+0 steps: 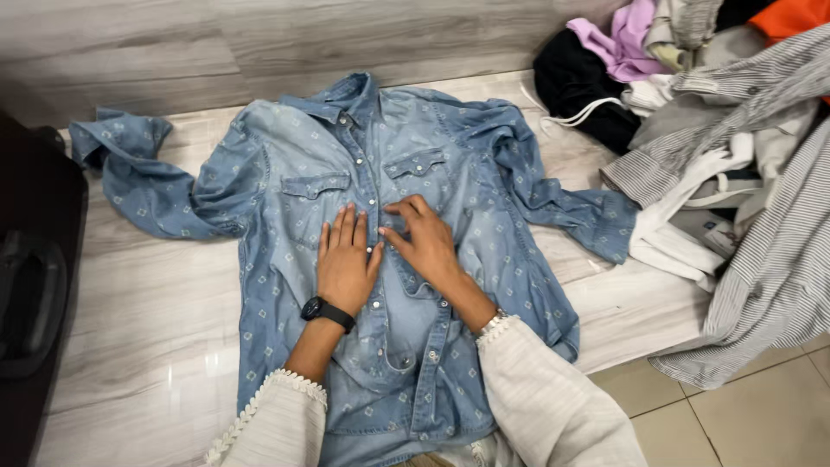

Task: The person folds a light blue denim shirt by buttoning it, smoothing the fabric, and folding it into a compact rectangle before placing it into an open suitcase. They then pick up a striped shirt, button it, and begin folding it in the same manner.

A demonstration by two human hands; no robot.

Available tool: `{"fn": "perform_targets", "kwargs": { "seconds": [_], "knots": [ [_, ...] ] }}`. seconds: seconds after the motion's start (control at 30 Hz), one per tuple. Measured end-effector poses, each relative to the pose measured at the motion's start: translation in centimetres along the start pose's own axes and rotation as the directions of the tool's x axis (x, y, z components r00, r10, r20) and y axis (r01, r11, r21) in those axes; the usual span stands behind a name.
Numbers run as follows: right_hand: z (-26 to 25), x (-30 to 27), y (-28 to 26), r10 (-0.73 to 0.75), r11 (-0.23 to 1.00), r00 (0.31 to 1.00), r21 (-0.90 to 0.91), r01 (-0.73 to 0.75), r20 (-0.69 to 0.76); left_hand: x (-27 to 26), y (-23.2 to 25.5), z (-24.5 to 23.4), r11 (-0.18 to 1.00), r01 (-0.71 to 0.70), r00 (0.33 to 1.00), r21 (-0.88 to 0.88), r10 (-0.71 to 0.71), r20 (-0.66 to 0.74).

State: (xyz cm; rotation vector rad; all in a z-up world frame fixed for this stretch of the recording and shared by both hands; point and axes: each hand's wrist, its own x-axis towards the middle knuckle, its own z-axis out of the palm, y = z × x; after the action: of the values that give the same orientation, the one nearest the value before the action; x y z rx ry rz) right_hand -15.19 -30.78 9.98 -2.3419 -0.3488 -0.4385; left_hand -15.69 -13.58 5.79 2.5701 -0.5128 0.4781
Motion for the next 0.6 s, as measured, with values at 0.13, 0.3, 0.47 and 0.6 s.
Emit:
{"fn": "perform_targets", "kwargs": {
  "seconds": [0.13,0.3,0.47,0.6],
  "knots": [
    [-0.2,0.4,-0.6,0.087,0.996,0.996,-0.025,-0.087,0.032,0.2,0.6,-0.9,1.000,0.020,1.000,0.002,-0.020,-0.020],
    [-0.4,0.3,-0.8,0.095,0.993,0.995,-0.076,-0.094,0.014,0.0,1.6,-1.9,0.997,0.045,0.990,-0.062,-0.053,-0.129],
    [-0.2,0.2,-1.1,0.074,0.993,0.997,-0.093,-0.075,-0.015,0.1,2.4,-2.5,0.995,0.082,0.992,-0.053,-0.086,-0.087],
    [-0.5,0.2,-1.0,0.071,0.995,0.997,-0.071,-0.071,-0.009,0.2,2.8,-3.2,0.995,0.097,0.991,-0.005,-0.097,-0.091]
  ]
}}
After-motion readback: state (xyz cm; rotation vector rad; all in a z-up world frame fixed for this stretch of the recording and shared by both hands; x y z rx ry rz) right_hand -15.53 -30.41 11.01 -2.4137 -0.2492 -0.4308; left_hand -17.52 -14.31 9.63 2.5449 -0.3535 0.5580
